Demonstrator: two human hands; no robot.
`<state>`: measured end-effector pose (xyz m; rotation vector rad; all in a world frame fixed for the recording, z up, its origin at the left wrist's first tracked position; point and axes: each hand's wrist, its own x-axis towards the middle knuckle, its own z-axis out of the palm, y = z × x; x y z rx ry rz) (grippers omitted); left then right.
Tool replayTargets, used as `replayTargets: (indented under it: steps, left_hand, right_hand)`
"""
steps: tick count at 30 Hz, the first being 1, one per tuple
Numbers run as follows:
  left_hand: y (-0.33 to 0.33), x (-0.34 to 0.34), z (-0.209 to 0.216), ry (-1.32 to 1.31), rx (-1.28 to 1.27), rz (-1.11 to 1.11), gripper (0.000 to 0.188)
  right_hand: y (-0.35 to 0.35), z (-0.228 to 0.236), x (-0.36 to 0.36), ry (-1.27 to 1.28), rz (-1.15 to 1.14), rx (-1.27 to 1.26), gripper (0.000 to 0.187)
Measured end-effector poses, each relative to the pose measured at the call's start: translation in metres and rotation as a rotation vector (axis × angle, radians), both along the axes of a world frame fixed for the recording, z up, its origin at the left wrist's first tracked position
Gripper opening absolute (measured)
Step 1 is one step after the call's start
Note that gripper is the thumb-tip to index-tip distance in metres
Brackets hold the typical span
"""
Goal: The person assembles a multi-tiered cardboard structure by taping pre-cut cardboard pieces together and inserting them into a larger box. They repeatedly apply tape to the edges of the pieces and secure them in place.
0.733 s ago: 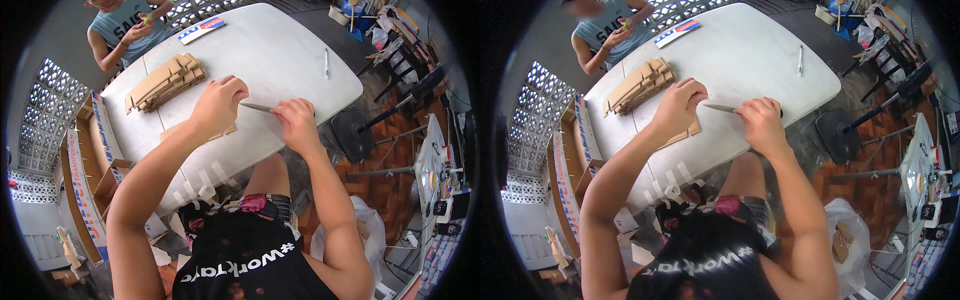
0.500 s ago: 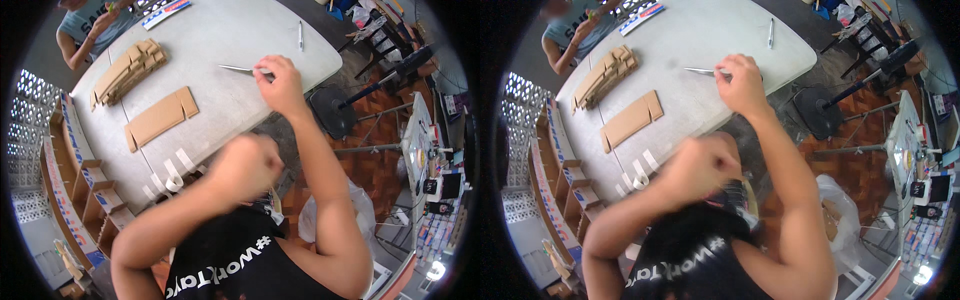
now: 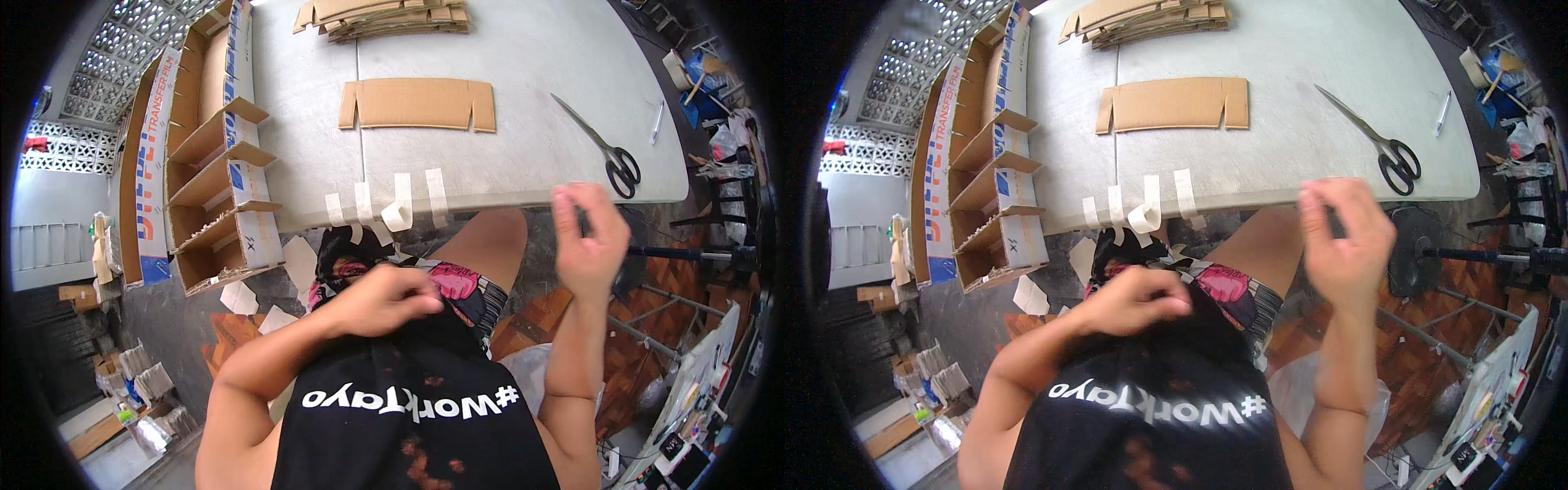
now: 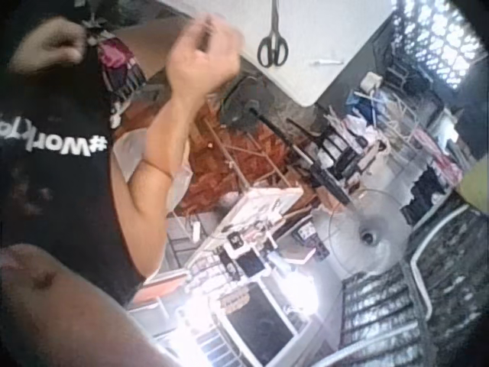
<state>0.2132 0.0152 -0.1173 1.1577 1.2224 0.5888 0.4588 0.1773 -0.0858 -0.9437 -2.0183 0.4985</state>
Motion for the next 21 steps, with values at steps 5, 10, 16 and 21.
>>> replayTargets:
  steps: [5,10,16,21]
  left_hand:
    - [-0.054,-0.048,-0.053,0.262,0.028,0.805,0.03]
    - [-0.023,-0.047,-0.078,-0.459,0.101,1.082,0.027]
    - [-0.06,-0.052,0.011,-0.115,-0.034,0.86,0.013]
    - [-0.052,-0.061,0.1,0.408,0.25,0.247,0.011]
  right_hand:
    - [0.0,0.004,-0.059,0.095,0.271,0.017,0.007]
    - [0.006,0.014,-0.096,0.133,0.405,-0.024,0.009]
    - [-0.029,0.026,-0.121,0.081,0.657,-0.188,0.018]
    - [-0.058,0.043,-0.142,-0.013,0.903,-0.283,0.059]
